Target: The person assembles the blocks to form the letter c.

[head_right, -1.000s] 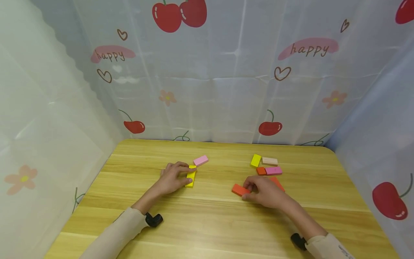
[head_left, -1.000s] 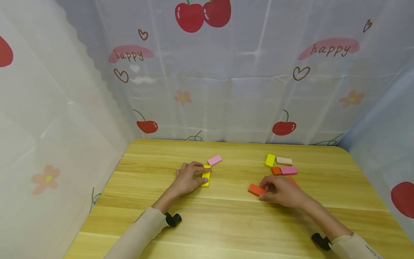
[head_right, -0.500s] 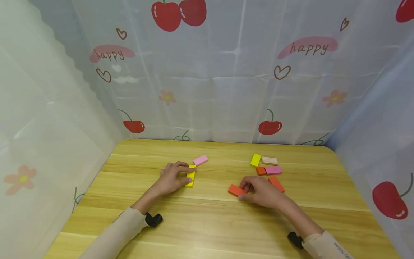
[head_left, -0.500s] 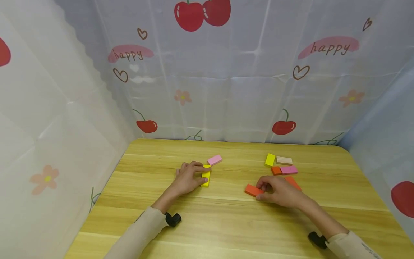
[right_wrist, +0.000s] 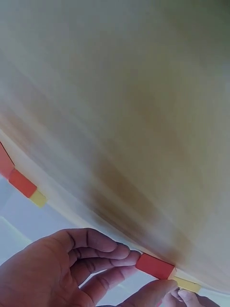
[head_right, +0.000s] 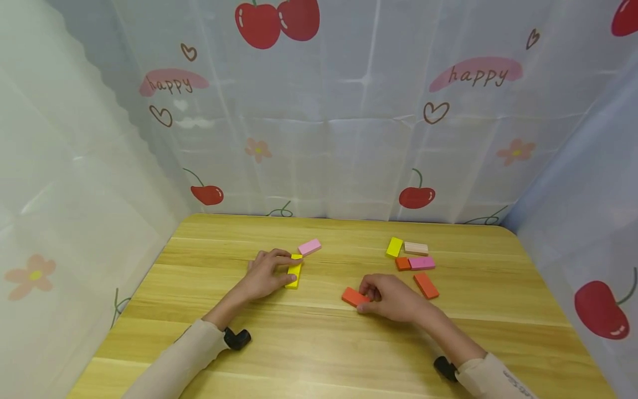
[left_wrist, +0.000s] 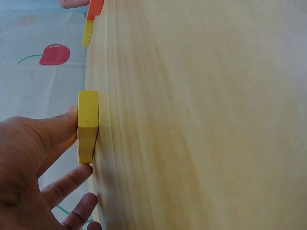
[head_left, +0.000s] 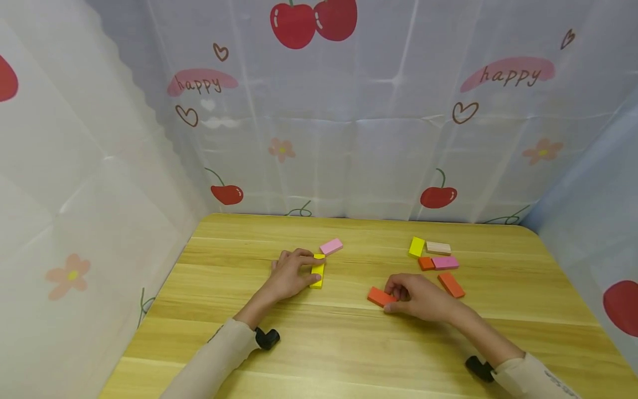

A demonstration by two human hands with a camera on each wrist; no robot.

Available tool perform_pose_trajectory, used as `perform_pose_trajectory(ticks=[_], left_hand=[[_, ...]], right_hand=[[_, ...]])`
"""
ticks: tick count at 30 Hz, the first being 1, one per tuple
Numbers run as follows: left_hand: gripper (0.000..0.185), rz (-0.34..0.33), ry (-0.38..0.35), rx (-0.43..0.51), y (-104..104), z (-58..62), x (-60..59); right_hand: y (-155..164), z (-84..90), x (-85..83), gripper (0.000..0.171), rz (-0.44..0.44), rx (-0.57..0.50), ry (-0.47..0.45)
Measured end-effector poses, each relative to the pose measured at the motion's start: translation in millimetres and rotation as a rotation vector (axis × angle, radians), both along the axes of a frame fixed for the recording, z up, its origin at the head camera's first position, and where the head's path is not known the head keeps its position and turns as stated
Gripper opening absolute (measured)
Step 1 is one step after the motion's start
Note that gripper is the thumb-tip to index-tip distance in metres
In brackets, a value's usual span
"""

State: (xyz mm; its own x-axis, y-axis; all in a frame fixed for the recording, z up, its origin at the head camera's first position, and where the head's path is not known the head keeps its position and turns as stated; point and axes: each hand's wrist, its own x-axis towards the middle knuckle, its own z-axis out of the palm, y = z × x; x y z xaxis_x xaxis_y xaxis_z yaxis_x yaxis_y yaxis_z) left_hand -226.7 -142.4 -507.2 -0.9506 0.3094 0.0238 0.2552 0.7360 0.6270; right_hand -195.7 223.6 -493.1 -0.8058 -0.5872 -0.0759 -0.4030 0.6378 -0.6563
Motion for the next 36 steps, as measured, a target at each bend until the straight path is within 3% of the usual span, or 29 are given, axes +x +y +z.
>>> perform_pose_trajectory(ticks=[36], left_hand=[[0.041, 0.001, 0.001, -0.008, 0, -1.0, 0.3]], right_hand=[[-60, 4.2, -0.9, 0.036, 0.084, 0.026, -0.05]])
